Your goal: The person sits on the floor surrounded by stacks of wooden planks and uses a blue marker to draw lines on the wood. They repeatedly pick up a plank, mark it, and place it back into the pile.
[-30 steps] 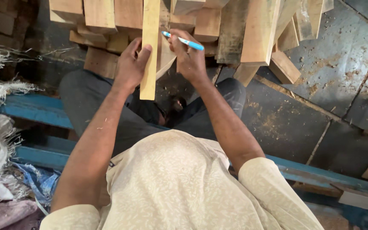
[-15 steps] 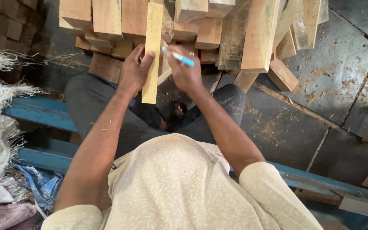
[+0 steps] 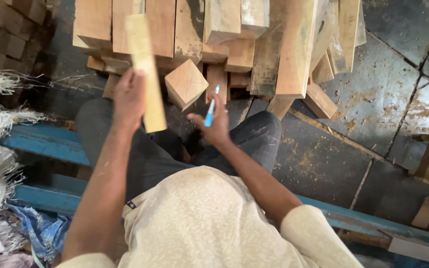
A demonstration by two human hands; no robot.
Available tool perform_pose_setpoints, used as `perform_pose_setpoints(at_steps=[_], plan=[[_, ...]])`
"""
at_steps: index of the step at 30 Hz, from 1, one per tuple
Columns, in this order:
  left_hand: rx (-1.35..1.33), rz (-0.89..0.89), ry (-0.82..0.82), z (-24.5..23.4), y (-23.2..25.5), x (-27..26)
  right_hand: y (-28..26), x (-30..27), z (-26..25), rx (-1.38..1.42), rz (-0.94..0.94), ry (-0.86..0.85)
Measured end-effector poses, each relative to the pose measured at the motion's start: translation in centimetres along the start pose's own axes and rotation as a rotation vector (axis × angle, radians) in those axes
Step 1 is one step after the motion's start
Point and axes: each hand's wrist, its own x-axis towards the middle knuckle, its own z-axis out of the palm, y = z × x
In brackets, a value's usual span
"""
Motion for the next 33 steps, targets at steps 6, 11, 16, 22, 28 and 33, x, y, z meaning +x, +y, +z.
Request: perform_pose_setpoints(at_steps=[6, 11, 16, 22, 28, 33], plan=[[0.082, -0.036, 0.196, -6.6, 1.0, -5.7, 5.3, 2.0, 9.7, 0.211, 0.013, 0.137], [-0.055, -0.069, 0.261, -8.3, 0.4, -9.0, 3.4, 4.4, 9.5, 0.039, 0.134, 0.057], [-0.098, 0.019, 0.249, -8.6, 0.6, -8.6, -2.6, 6.2, 2.2, 0.361, 0.024, 0.000], [-0.355, 0.151, 0.141, -7.2, 2.9, -8.2, -10.3, 10.6, -5.6, 1.241, 0.563, -0.107], [-0.748, 0.118, 0.079, -5.8, 8.2, -10.3, -9.9, 7.3, -2.8, 1.419, 0.676, -0.254], [-0.829, 0.070, 0.003, -4.1, 9.0, -12.9, -4.1, 5.0, 3.0, 1.689, 0.841, -0.617]])
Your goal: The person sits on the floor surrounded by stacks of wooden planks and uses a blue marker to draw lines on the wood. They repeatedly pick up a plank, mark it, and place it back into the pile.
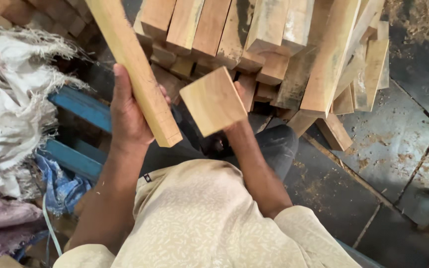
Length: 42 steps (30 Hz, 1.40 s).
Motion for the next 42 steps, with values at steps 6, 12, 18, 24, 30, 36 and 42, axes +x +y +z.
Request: perform_pose_setpoints(at_steps=[6, 12, 18, 24, 30, 36, 42], plan=[[-0.056, -0.027, 0.004, -2.4, -3.7, 1.7, 1.7, 1.9, -3.7, -0.155, 0.095, 0.314], [0.217, -0.147, 0.059, -5.1, -8.3, 3.7, 1.4, 6.5, -11.7, -0.030, 0.119, 0.294], [0.376, -0.107, 0.085, -7.0, -12.9, 9.3, -0.5, 7.5, -9.4, -0.115, 0.063, 0.643], [0.610, -0.081, 0.051, -5.8, -12.0, 9.0, 0.6, 6.9, -6.3, -0.108, 0.004, 0.599], [0.874, -0.095, -0.026, -3.0, -12.3, 9.9, 0.6, 5.5, -3.6, -0.216, -0.115, 0.333], [0.981, -0.115, -0.011, -2.4, -12.4, 10.4, 0.2, 5.4, -4.9, -0.149, -0.018, 0.514], [1.075, -0.100, -0.008, -2.6, -12.5, 10.5, -2.1, -0.7, -8.4, -0.621, -0.330, 0.798]])
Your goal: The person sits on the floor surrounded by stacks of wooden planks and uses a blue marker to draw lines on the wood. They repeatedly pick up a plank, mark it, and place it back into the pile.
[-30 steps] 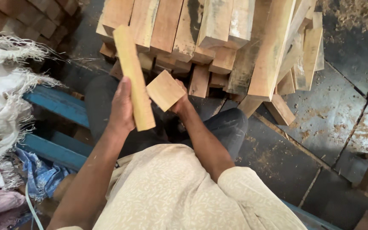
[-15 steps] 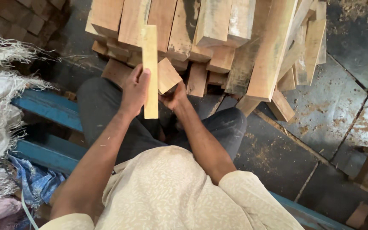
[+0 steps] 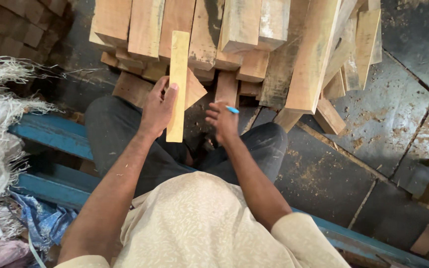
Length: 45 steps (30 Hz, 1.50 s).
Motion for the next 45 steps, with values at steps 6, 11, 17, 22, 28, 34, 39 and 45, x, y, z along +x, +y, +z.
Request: perform_pose_setpoints(at_steps=[6, 11, 17, 22, 28, 34, 39, 45], plan=[[0.001, 0.036, -0.002, -0.1, 0.3, 0.0, -5.8, -2.9, 0.6, -0.024, -0.430, -0.258], [0.033, 0.013, -0.007, 0.0, 1.2, -0.1, -8.5, -3.7, 5.6, -0.108, -0.545, -0.277], [0.054, -0.002, -0.011, -0.1, 1.7, -0.3, -9.9, -5.3, 7.5, -0.391, -0.669, -0.196], [0.062, -0.026, 0.005, 0.0, 1.6, -0.2, -10.5, -6.4, 8.0, -0.624, -0.775, -0.132], [0.064, 0.053, 0.002, -0.1, 0.1, 0.2, -10.0, -6.1, 7.9, -0.669, -0.863, -0.160], [0.120, 0.077, 0.026, -0.2, 0.2, 0.4, -10.7, -6.0, 8.1, -0.729, -0.846, -0.137], [0.137, 0.072, 0.050, 0.0, 0.1, 0.3, -10.8, -6.3, 8.3, -0.728, -0.838, -0.135], [0.184, 0.062, 0.072, 0.3, -0.2, 0.5, -11.0, -8.6, 8.2, -0.849, -0.818, -0.116]])
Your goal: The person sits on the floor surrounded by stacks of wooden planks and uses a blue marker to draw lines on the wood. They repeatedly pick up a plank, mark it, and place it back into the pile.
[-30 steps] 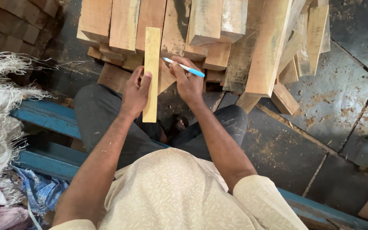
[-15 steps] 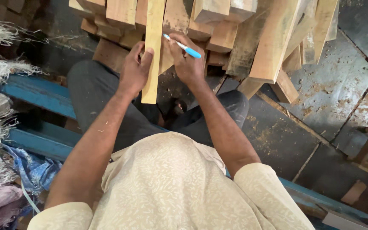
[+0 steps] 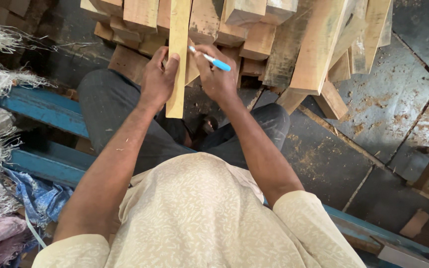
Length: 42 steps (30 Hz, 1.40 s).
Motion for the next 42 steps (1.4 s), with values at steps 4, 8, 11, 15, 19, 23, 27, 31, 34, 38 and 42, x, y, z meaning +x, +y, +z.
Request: perform_pose_setpoints(at_steps=[4, 8, 11, 15, 19, 23, 27, 31, 34, 38, 42], plan=[[0.021, -0.035, -0.014, -0.1, -0.2, 0.3, -0.3, -2.4, -0.7, -0.029, -0.108, -0.093], [-0.013, 0.038, 0.007, -0.2, 0.2, 0.1, -0.3, -6.6, -2.0, -0.200, -0.130, -0.376], [0.032, -0.139, -0.014, -0.2, 0.7, -0.1, -0.2, -8.4, -2.3, -0.092, 0.049, -0.543], [-0.027, 0.021, 0.008, -0.1, -0.2, -0.2, 1.0, -7.2, -2.9, 0.169, 0.123, -0.290], [-0.016, 0.081, 0.010, 0.1, -1.1, 0.5, 2.3, -2.0, -3.1, 0.216, -0.091, -0.101], [-0.305, -0.160, -0.012, -1.2, -1.2, 0.6, 2.4, 1.7, -4.2, -0.022, 0.188, -0.450], [-0.470, -0.066, 0.042, -5.3, -1.3, -1.2, 3.5, 5.2, -1.6, -0.618, -0.653, -0.499], [-0.558, -0.111, 0.119, -7.1, -1.4, -3.5, 2.7, 5.6, 0.0, -0.486, -0.424, -0.611], [-0.635, -0.085, 0.135, -6.3, -2.6, -4.1, 2.4, 1.7, 1.4, -0.505, -0.229, -0.391], [-0.632, -0.079, 0.100, -3.5, -3.4, -3.3, 3.5, -3.5, 5.1, -0.252, -0.078, -0.081], [-0.559, -0.002, 0.013, -1.8, -2.6, -3.0, 6.2, -4.8, 6.1, -0.093, -0.198, 0.038]])
